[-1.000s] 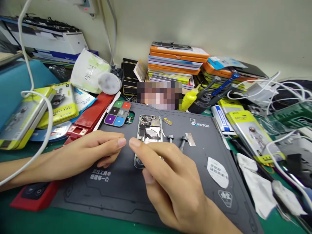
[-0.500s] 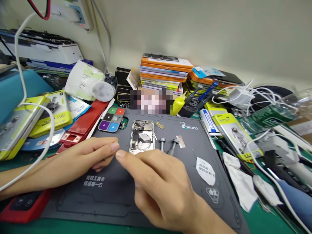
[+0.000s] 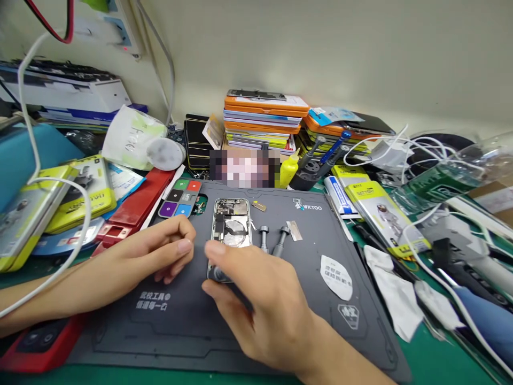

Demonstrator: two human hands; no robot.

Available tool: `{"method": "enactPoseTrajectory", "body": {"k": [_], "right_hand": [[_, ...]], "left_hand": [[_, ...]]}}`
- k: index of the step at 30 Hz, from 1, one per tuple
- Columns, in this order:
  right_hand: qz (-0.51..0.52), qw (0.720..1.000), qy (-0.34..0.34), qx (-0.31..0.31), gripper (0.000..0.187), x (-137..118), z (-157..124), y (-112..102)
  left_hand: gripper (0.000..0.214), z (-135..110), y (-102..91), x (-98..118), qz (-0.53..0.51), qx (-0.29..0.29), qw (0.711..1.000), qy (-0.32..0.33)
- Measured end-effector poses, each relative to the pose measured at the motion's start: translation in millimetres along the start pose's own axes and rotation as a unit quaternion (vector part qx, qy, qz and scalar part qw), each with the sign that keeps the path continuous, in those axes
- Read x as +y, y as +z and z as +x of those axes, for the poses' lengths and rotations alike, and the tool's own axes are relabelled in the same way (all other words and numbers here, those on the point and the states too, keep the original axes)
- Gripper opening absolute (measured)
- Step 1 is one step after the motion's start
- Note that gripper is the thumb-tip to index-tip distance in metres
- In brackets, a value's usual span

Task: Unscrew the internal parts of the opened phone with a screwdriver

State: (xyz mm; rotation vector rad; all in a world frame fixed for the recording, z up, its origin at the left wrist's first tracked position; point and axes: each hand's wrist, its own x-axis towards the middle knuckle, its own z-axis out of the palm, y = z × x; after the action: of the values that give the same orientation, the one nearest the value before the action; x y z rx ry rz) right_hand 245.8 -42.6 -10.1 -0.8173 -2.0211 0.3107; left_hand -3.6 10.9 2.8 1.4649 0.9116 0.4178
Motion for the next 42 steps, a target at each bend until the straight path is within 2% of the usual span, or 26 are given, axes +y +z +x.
{"method": "enactPoseTrajectory", "body": {"k": [2,5,10,14,25,30,42], "right_hand": [[0.052,0.993,0.071,0.072,0.074,-8,0,1],[0.169,0.958,0.177,0.152,0.062,-16,3,4],[0.246,0.924,0.261,0.134,0.048,-10,8,9],[0.265,0.915,0.275,0.132,0.045,-8,9,10],[0.259,0.920,0.264,0.130,0.041,-8,10,12],[0.280,0.898,0.311,0.138,0.040,-10,9,10],[0.305,0.871,0.350,0.160,0.042,-13,12,10]], "left_hand": [[0.032,1,0.5,2,-0.008,0.014,1.000,0.013],[0.020,3,0.5,6,-0.003,0.007,1.000,0.020],[0.009,4,-0.7,7,-0.014,-0.010,1.000,0.003],[0.009,3,-0.5,7,-0.024,-0.010,1.000,-0.006],[0.013,4,-0.3,3,-0.023,-0.025,0.999,0.012],[0.015,4,-0.5,4,-0.015,-0.025,0.999,0.018],[0.019,4,1.0,6,-0.007,-0.028,0.999,0.031]]}}
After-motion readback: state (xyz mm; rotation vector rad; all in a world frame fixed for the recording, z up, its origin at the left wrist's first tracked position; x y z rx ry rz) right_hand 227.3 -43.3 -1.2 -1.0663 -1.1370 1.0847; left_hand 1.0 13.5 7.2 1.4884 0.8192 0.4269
